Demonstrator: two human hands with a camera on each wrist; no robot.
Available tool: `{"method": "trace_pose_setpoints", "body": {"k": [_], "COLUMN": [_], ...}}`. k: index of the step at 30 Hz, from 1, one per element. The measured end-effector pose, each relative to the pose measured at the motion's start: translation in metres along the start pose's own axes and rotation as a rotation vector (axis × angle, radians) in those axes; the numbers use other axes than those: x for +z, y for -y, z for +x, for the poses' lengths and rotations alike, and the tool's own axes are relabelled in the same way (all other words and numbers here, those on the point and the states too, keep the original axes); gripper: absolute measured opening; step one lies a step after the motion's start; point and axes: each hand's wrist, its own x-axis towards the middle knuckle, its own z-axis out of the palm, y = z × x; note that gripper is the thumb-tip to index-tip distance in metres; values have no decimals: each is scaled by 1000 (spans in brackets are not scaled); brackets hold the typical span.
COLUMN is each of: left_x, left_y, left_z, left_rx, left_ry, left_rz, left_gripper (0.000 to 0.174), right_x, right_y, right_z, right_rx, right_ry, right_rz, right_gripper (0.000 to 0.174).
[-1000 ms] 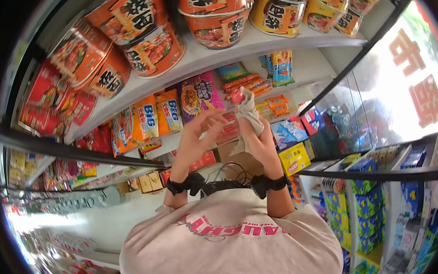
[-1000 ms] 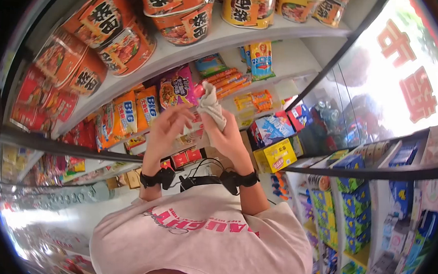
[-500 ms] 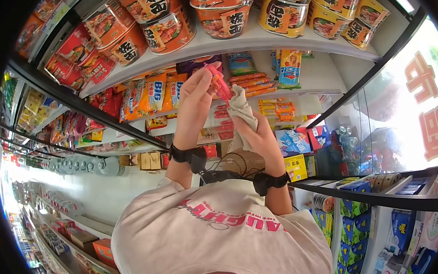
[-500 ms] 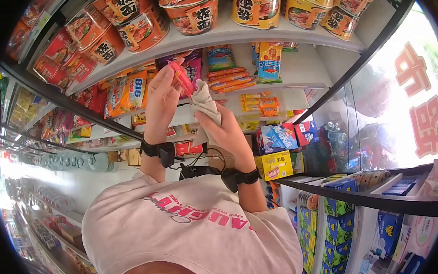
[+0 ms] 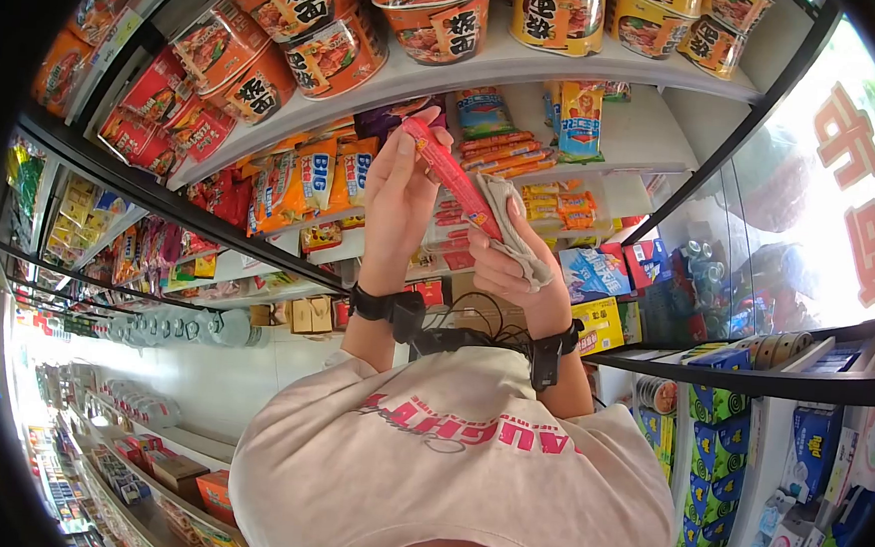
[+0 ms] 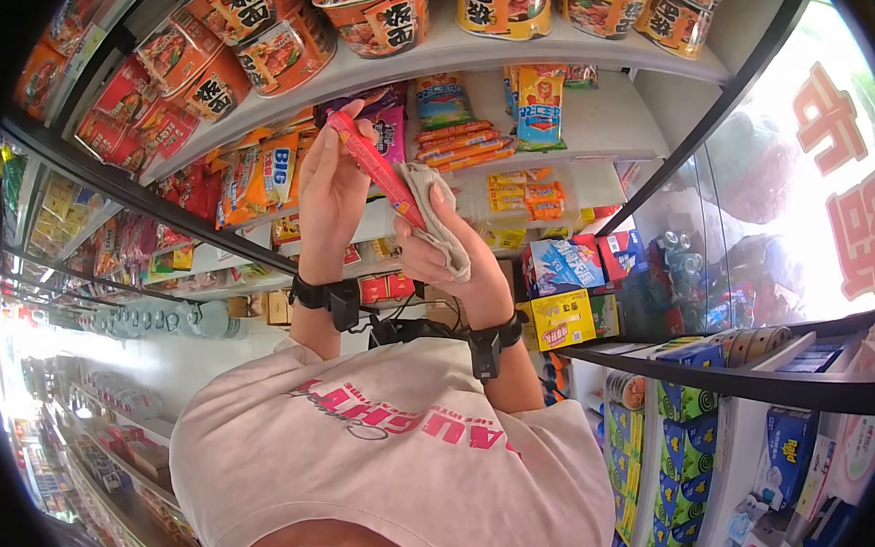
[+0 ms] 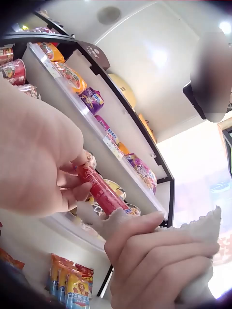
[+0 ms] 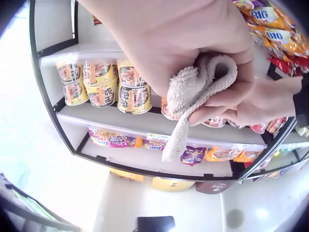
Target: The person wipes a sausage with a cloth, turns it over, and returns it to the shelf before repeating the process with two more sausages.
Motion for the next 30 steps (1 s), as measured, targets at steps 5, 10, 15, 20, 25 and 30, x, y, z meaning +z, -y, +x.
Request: {"method": "trace_pose_setpoints", "body": {"k": [5, 10, 15, 20, 25, 30], "left_x": [-1, 13, 9, 13, 22, 26], "left_y": [9, 12, 22, 24, 20, 25], "left_z": [5, 2, 3, 2, 1, 1], "left_rx": [-33, 55, -10, 21, -16, -40], "left_ry": [15, 33, -58, 32, 155, 244], "left_rz": [-114, 203, 326, 307, 254, 190], "left_gripper": [43, 40, 43, 43, 40, 41], "right_x": [8, 22, 15, 22, 31, 34], "right_y": [-2, -7, 7, 5, 10, 11], "right_z": [-4, -2, -12, -22, -28, -36], "right_rx": [13, -389, -558, -627, -691, -734], "right_ry": [9, -570, -891, -884, -840, -810], "right_rz": [148, -740, -1072, -988, -772, -617], "right_gripper": [51, 39, 31, 33, 36, 42]}}
